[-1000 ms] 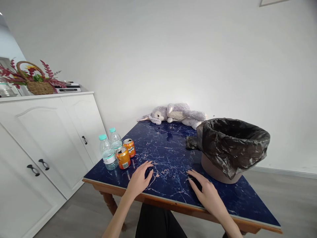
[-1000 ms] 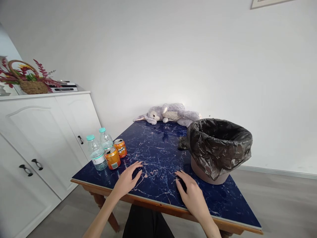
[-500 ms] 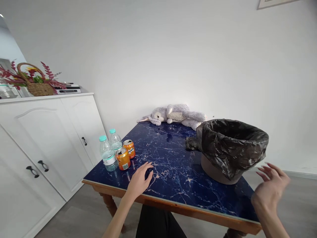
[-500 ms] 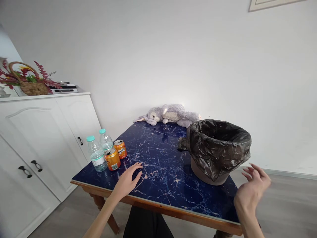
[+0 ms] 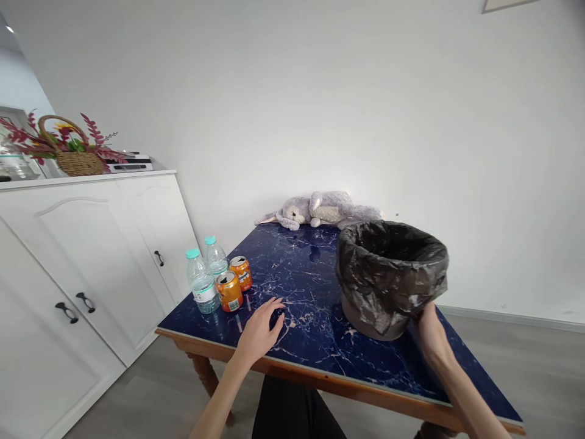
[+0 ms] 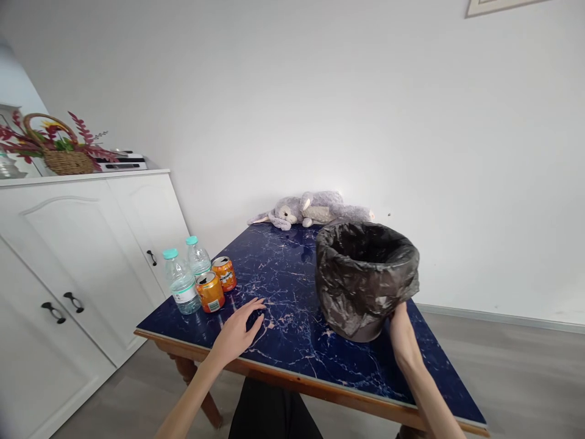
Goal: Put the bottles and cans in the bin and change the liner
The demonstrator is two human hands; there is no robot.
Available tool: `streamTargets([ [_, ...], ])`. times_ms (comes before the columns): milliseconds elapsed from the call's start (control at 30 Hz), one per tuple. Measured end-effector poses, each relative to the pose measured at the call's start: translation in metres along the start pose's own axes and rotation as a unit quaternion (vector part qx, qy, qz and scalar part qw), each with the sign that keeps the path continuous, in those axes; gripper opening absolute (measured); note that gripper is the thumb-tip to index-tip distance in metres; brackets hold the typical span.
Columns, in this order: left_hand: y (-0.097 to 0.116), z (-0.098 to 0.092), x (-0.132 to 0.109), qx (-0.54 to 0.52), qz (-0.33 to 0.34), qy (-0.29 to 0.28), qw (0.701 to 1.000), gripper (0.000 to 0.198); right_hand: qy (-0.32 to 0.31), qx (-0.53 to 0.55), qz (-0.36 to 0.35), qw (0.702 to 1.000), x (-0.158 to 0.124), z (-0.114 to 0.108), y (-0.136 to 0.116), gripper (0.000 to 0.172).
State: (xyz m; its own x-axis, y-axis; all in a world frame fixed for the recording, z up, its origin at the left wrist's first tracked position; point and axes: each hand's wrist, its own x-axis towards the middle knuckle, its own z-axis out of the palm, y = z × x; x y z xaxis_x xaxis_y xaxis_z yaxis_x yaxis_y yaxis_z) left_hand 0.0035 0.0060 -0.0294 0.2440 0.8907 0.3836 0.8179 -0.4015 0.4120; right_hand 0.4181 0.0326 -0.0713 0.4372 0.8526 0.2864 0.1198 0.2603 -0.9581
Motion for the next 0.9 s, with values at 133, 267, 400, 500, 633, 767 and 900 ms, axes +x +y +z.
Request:
streamTargets([
  [133,0.000,-0.001,0.000,-0.001,0.002,0.004,1.000,0.032,-0.093,0.027,0.034,0.995,-0.024,0.036,-0.017,0.069],
  [267,0.001,0.000,0.001,-0.002,0.001,0.001,1.000,0.032,-0.169,0.043,0.046,0.984,-0.045,0.052,-0.031,0.071],
  [400,0.009,-0.006,-0.006,-0.008,0.018,0.028,0.999,0.031,-0.183,0.032,0.045,0.982,-0.051,0.046,-0.040,0.067],
  [500,0.018,-0.028,-0.015,0.002,0.036,0.135,0.990,0.025,-0.144,0.035,0.070,0.986,-0.048,0.037,-0.040,0.062],
  [633,0.023,-0.090,-0.009,0.115,0.047,0.388,0.913,0.015,-0.077,0.025,0.064,0.995,-0.045,0.029,-0.046,0.055],
  [767,0.004,-0.158,0.023,0.221,-0.010,0.485,0.846,0.034,0.007,-0.008,-0.024,1.000,-0.043,0.027,-0.080,0.051],
  [900,-0.034,-0.193,0.044,0.259,-0.078,0.354,0.895,0.047,0.045,-0.036,-0.125,0.990,-0.032,0.028,-0.133,0.045],
])
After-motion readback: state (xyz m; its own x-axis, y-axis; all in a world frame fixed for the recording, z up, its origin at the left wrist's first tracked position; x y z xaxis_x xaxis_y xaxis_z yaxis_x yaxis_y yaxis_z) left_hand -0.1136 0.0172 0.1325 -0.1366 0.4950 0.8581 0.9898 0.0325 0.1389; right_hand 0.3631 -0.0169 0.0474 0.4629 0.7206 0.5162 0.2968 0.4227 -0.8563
